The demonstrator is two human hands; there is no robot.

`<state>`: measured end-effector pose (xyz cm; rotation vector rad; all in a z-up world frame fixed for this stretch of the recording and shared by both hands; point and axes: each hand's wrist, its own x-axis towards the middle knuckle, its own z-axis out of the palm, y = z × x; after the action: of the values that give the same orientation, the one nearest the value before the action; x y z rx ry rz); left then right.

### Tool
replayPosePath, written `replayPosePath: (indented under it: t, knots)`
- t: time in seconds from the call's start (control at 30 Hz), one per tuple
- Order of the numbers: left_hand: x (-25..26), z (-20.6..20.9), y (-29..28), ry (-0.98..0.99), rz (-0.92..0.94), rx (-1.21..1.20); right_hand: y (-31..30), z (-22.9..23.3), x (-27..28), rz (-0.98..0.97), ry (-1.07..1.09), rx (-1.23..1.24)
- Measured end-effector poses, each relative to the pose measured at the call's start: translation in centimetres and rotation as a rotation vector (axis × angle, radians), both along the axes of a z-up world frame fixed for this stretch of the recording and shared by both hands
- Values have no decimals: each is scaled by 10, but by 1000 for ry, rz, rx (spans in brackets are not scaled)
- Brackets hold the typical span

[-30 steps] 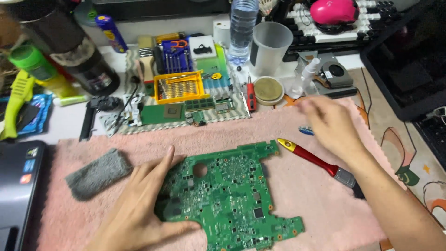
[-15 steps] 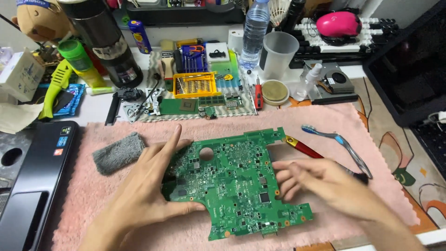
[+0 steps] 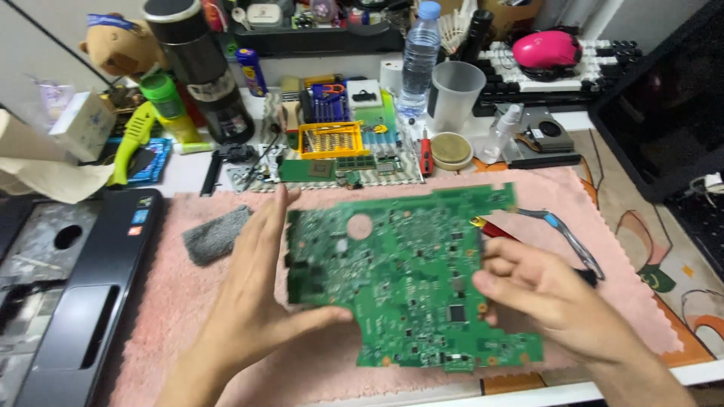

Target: The person cleans a green laptop motherboard using a red-handled brush. They systematically brush dust off the surface, flip the board over to clean the other side, and use a spray bottle to apply liquid before continuing to brush.

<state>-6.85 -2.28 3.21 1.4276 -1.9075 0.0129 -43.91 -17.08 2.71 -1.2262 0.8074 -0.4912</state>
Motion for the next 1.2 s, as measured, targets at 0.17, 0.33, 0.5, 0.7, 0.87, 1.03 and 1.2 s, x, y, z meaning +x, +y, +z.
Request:
replayPosePath:
  t: [0.17,0.33,0.5,0.7,0.87,1.03,1.2]
  knots:
    - [-9,-2,7,812,44,416,-1,6,-18,-193,37,-103]
    - [-14,-8,9,1069,203,535,-1,6,-24,-224,84,-71]
    - [-9,-9,9,1171,258,599,-4,5,-22,-308,237,17]
    - [-3,-11,9,1203,202,608,-7,1,-23,-281,129,-80]
    - [0,-22,9,1220,143,547,-7,3,-21,-266,201,-95]
    - [5,-21,9,1189,147,476,-2,13,-11,-243,207,-222]
    - [11,-5,8,1125,142,388,4,35,2,-239,318,-475]
